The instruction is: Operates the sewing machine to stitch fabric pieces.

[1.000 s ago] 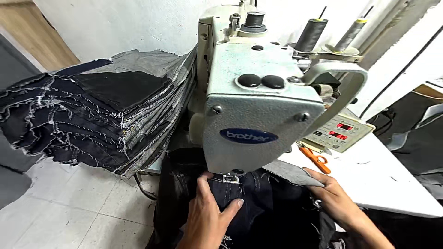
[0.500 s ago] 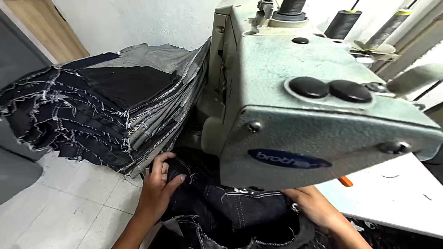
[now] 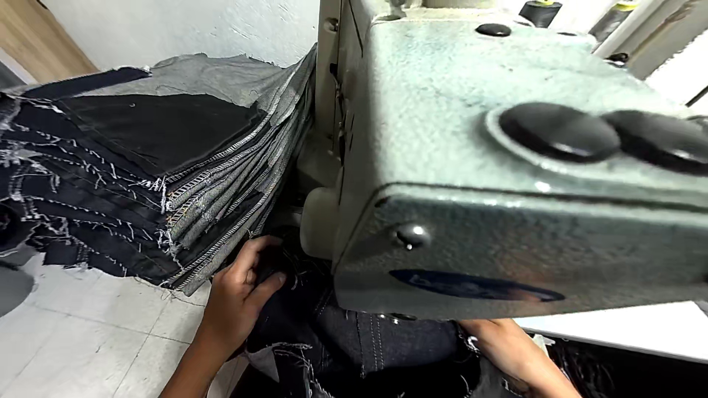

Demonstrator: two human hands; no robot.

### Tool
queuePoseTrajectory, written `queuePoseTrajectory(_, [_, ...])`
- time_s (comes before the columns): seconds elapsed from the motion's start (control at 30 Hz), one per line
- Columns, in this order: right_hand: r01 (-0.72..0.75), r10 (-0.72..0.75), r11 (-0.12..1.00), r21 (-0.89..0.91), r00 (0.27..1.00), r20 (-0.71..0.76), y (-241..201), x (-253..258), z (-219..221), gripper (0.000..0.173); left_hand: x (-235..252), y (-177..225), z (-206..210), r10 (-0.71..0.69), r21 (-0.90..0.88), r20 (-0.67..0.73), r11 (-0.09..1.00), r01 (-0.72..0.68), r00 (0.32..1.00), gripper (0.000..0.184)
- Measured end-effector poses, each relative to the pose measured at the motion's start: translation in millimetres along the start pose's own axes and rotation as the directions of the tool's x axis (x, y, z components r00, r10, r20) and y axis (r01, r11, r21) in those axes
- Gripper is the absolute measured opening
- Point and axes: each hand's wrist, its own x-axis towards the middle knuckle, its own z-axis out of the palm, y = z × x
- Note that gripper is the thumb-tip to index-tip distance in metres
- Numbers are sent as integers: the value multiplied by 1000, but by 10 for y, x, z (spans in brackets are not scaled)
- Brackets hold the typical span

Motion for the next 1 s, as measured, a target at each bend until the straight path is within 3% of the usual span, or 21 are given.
queuePoseTrajectory(0.37, [81,-81,997,-6,996,24,33,-64,-13,17,-133,-17,-57,-28,-44,38,999,30,999,45])
queuePoseTrajectory(0.5, [123,-116,991,-50,985,129,-16,-138,-105,9,-145,2,-120,24,150,51,988,-31,998,62])
queuePoseTrajectory(0.53, [144,-129,985,-93,979,157,-32,-172,-136,13,-165,82,-167,26,240,54,970,-38,998,68])
queuePoseTrajectory(0.6, [217,-182,948,-233,970,160,-72,-267,-205,39,-221,302,-276,71,350,53,933,-85,996,66])
queuePoseTrajectory(0.67, [265,-239,880,-393,964,115,-164,-393,-230,62,-299,533,-329,137,391,48,909,-145,989,50])
queuePoseTrajectory(0.77, [265,-286,839,-475,958,29,-383,-662,-142,85,-449,787,-262,188,353,143,908,-227,972,27])
queuePoseTrajectory(0.9, [256,-330,807,-533,943,-47,-429,-975,157,100,-597,940,-47,17,200,368,975,-97,930,36])
queuePoseTrajectory(1.0, [160,-350,764,-625,917,-192,-177,-1009,304,84,-646,940,72,-93,231,389,973,0,916,47])
